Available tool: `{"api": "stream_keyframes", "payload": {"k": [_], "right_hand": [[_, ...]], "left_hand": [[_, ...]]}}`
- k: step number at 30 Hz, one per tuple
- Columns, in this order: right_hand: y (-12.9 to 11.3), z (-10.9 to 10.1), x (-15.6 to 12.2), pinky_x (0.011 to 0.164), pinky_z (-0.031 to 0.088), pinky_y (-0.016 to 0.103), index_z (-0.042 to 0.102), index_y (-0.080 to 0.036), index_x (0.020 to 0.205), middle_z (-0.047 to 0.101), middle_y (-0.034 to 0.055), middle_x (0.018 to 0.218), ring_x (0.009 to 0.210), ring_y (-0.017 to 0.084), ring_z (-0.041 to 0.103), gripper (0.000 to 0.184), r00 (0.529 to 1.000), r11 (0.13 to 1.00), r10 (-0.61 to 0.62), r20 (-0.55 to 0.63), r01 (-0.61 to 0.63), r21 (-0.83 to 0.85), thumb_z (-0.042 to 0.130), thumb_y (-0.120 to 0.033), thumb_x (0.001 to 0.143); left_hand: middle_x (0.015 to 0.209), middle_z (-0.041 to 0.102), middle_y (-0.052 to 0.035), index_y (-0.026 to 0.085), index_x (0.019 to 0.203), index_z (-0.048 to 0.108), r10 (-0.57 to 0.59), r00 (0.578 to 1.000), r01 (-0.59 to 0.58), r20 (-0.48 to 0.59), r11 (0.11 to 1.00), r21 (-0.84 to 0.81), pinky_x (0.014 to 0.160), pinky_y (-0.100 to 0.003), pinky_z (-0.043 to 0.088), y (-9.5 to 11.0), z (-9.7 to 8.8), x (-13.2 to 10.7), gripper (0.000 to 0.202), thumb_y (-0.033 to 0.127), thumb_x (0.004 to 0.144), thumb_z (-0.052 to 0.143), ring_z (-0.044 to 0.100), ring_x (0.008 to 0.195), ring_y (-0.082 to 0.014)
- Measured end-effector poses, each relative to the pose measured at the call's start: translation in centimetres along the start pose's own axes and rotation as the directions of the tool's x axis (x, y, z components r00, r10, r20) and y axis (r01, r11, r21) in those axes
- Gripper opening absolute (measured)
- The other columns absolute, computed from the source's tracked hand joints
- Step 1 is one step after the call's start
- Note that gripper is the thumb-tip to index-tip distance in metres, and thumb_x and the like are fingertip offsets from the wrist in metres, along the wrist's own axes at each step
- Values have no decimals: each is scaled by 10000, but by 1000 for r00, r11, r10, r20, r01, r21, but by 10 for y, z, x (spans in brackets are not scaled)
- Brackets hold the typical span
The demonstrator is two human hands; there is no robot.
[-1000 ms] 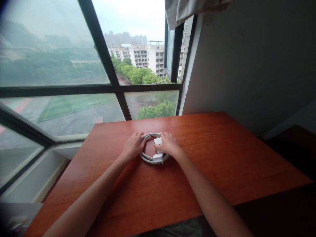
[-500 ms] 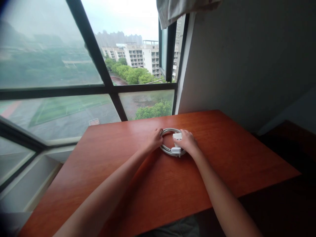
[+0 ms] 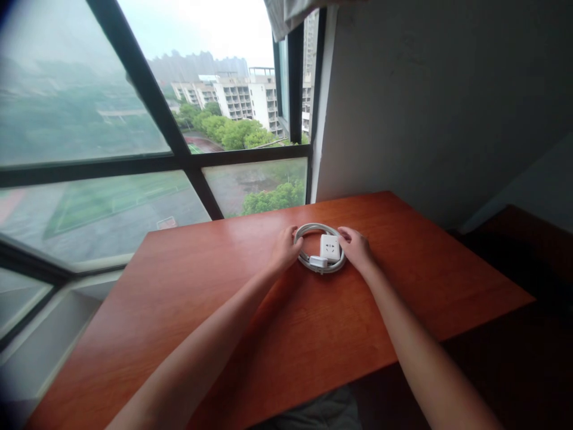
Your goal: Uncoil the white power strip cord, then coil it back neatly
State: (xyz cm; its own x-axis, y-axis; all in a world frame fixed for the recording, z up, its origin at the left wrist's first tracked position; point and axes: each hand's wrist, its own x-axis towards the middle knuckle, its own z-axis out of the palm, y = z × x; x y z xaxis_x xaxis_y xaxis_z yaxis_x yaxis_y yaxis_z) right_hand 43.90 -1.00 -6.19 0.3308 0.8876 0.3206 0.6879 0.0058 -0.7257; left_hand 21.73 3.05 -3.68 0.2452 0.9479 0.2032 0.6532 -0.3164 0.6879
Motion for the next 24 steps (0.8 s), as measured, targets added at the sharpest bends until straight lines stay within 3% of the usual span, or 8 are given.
{"api": "stream_keyframes", "payload": {"k": [3,8,13,16,19,21,24], "right_hand": [[-2,-2,0,923,491,369,702,-169,1014,719,96,1065,976,222,662,314,998,998,-46,40,47,-45,493,-292,815],[-5,0,-5,933,488,378,705,-164,1013,718,106,1069,988,231,660,319,999,994,-44,18,46,-98,476,-272,819],[-14,-4,-6,910,513,374,652,-124,1094,697,152,1106,985,232,669,363,986,996,65,-155,-54,77,474,-284,821],[-49,-6,-10,910,512,366,606,-149,1153,680,139,1138,1032,227,650,375,979,981,11,-203,29,192,485,-296,830],[-105,8,-16,888,512,347,577,-187,1180,674,105,1143,1019,209,645,360,982,934,-126,-141,165,316,478,-285,848],[-142,32,-22,867,513,332,564,-195,1184,674,94,1136,1014,203,644,352,984,891,-174,-39,174,419,470,-278,854],[-179,82,-36,791,528,301,545,-182,1180,700,71,1035,877,176,669,357,987,858,-119,110,47,511,455,-263,845]], "left_hand": [[1074,687,-83,188,1128,617,59,996,-58,63,998,-7,908,-338,469,-1,1,3,370,105,778,530,618,1003,-219],[1105,696,-82,180,1160,619,89,995,-88,54,996,-17,913,-332,481,-4,6,11,421,67,772,499,635,1017,-220],[1230,636,-121,150,1261,547,94,994,-85,55,985,-151,894,-341,510,-12,-6,10,476,154,786,571,620,1055,-225],[1252,615,-130,157,1249,549,63,998,-59,4,957,-283,837,-320,535,-21,-32,2,450,177,800,561,620,1051,-214],[1198,638,-125,161,1228,554,39,999,-46,-27,921,-387,768,-293,547,-36,-68,-12,427,189,802,546,652,953,-186],[1164,654,-115,167,1192,573,-25,997,-6,-70,911,-412,720,-277,549,-47,-89,-23,401,211,794,553,659,912,-180],[1115,669,-111,149,1121,594,-134,988,81,-78,874,-479,641,-253,547,-63,-105,-43,350,251,789,548,667,865,-178]]}}
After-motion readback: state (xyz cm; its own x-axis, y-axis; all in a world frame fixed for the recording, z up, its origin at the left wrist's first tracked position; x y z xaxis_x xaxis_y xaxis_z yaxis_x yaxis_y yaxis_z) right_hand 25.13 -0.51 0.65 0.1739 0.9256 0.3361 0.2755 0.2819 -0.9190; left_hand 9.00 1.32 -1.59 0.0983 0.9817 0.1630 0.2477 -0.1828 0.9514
